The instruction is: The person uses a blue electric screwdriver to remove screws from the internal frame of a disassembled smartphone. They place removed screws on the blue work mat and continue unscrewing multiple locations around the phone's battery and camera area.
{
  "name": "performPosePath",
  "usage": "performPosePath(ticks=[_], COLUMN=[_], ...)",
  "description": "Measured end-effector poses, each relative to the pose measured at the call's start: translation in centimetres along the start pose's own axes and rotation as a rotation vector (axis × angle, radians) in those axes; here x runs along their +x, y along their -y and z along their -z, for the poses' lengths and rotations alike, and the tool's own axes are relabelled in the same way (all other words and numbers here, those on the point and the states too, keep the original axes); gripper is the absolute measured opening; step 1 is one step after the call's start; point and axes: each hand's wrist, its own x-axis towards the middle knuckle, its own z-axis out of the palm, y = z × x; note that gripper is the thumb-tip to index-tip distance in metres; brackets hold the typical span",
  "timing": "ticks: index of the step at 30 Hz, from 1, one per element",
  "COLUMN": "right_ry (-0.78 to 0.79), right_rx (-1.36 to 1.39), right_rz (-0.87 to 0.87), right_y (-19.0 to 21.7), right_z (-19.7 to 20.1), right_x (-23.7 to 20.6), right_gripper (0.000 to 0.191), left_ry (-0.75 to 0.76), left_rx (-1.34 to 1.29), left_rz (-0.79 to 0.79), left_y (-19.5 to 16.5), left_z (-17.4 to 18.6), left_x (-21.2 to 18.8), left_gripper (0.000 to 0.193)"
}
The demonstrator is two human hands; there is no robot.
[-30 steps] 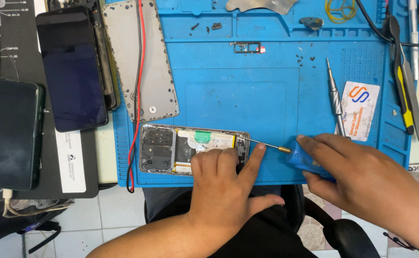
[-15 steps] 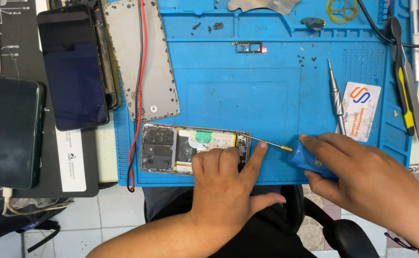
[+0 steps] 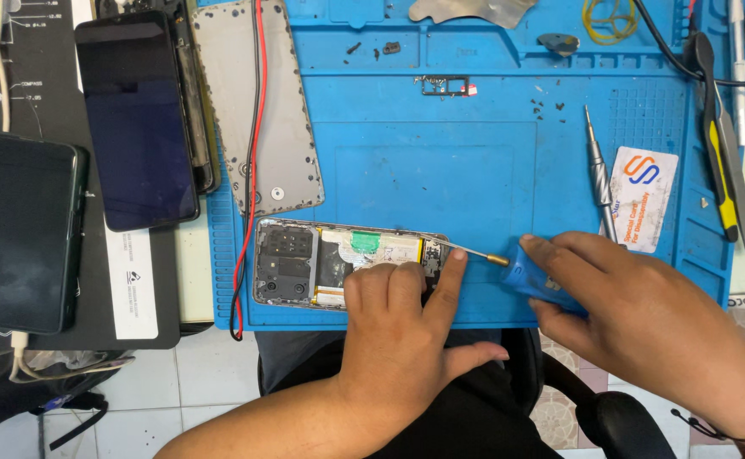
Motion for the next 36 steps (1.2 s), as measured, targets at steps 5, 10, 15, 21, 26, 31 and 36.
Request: performPosePath(ticks=[5, 10, 15, 21, 26, 31, 36], right_ry=[-0.022, -0.014, -0.062, 0.222, 0.269, 0.281, 0.172], right_rx=[-0.022, 0.027, 0.147, 0.117, 0.002, -0.034, 0.016], right_rz=[-0.036, -0.105, 0.003, 0.059, 0.072, 0.163, 0.276], right_y=[0.3, 0.4, -0.6, -1.6, -1.7, -1.4, -1.2], right_z=[0.4, 0.5, 0.9, 2.4, 2.9, 1.5, 0.6], right_x=[0.7, 0.3, -0.8, -2.3, -4.4, -5.2, -5.8], right_gripper=[0.070, 0.059, 0.059, 0.062, 0.052, 0.042, 0.033], left_ry=[0.012, 0.000, -0.012, -0.030, 0.178, 0.223, 0.296], left_rx=[-0.031, -0.087, -0.287, -0.195, -0.356, -0.445, -0.457], left_rz=[0.001, -0.033, 0.021, -0.221, -0.368, -0.381, -0.395], left_y=[0.4, 1.1, 1.0, 2.6, 1.6, 1.3, 2.0], left_z=[0.4, 1.5, 4.1, 8.3, 8.9, 9.1, 9.7], left_x=[-0.1, 0.1, 1.0, 4.1, 5.1, 4.4, 3.6], left_gripper=[0.096, 0.092, 0.042, 0.035, 0.021, 0.022, 0.020])
